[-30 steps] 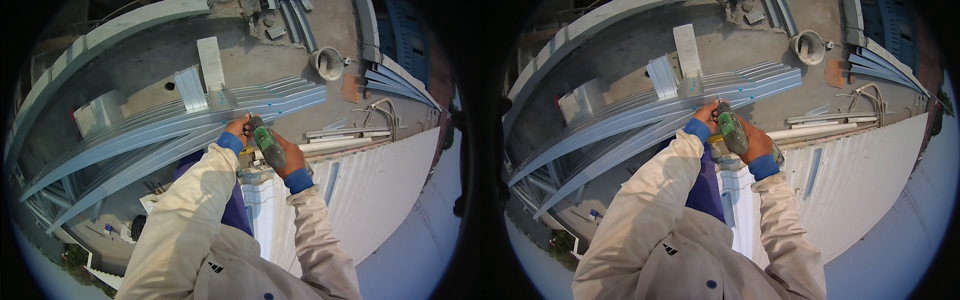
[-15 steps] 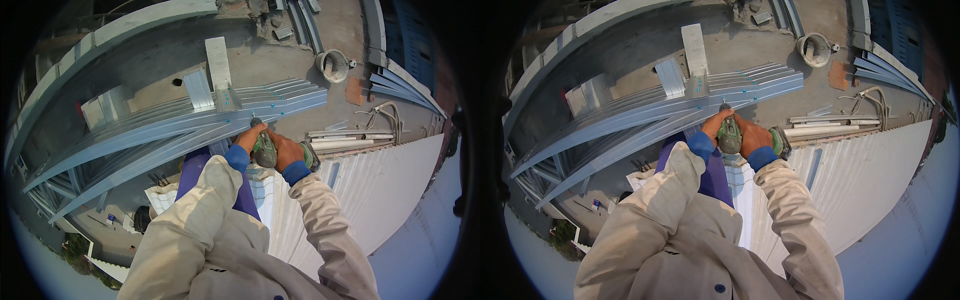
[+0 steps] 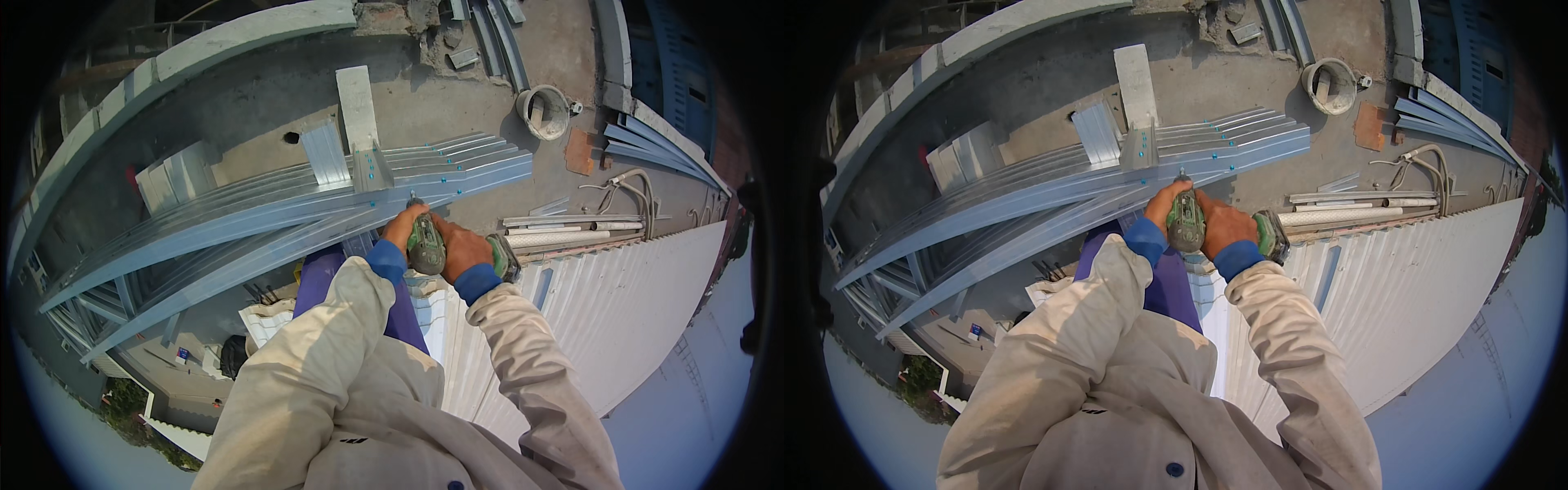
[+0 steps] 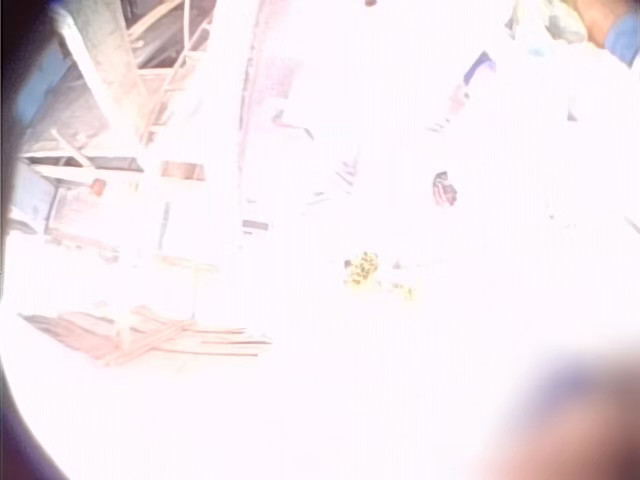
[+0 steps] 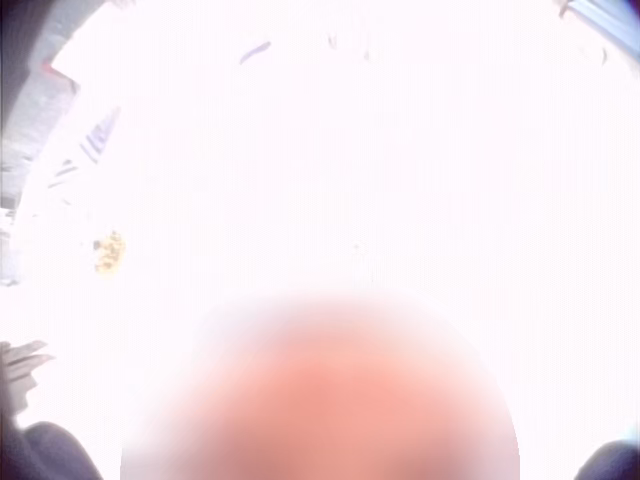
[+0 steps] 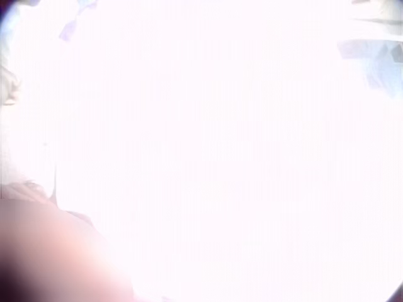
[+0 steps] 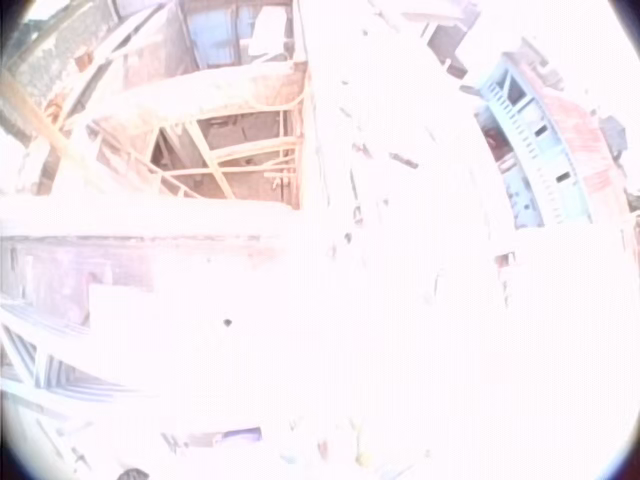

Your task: The person assembles a metal frame on a rooftop using a cordless drill. They position metal beams, align them, and fasten them with screws, occasionally picking up additional screws and adjusting the frame.

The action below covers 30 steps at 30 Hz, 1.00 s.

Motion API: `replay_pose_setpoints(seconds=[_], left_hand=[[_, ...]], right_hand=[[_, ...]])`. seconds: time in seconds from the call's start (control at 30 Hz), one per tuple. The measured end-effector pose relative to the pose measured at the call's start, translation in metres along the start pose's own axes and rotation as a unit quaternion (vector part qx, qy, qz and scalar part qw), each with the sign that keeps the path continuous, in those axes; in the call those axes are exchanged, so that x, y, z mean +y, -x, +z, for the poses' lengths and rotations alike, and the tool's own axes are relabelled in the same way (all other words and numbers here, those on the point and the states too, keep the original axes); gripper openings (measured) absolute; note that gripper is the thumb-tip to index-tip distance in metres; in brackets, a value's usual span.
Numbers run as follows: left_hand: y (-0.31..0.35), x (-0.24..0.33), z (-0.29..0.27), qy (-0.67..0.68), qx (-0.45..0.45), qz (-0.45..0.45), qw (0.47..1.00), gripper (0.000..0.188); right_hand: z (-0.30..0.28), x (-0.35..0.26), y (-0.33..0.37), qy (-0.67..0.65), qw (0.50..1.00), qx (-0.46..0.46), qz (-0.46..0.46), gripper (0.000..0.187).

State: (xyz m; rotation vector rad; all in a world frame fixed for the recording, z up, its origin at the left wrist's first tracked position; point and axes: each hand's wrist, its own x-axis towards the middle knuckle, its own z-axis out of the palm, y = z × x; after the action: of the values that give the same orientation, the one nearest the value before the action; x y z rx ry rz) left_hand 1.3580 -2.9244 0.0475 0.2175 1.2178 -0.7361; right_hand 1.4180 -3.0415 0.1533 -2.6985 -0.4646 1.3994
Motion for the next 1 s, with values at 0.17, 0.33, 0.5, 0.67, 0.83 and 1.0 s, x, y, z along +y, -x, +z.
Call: replay_pose_setpoints(seconds=[0.17,0.33,0.5,0.67,0.83,1.0], left_hand=[[-0.001,0.0,0.0,0.004,0.015,0.002,1.0,0.029],[0.003,0.004,0.005,-0.012,0.034,-0.001,0.999,0.027],[0.003,0.004,0.005,-0.023,0.037,0.02,0.999,0.026],[-0.004,0.0,0.003,0.003,0.027,0.013,1.0,0.028],[-0.013,0.0,0.001,0.018,0.004,0.029,0.999,0.03],[-0.017,-0.001,-0.003,0.022,-0.038,0.055,0.997,0.033]], right_hand=[[-0.003,-0.001,-0.001,-0.001,1.0,-0.005,0.001,0.057],[-0.006,-0.001,-0.002,-0.009,1.0,-0.002,0.0,0.053],[-0.003,0.002,-0.003,0.002,1.0,0.005,-0.001,0.051],[-0.004,0.004,-0.005,0.002,1.0,-0.006,-0.004,0.05],[-0.013,0.002,-0.005,0.013,1.0,-0.013,-0.002,0.048],[-0.015,0.004,-0.016,0.025,0.999,-0.035,-0.014,0.053]])
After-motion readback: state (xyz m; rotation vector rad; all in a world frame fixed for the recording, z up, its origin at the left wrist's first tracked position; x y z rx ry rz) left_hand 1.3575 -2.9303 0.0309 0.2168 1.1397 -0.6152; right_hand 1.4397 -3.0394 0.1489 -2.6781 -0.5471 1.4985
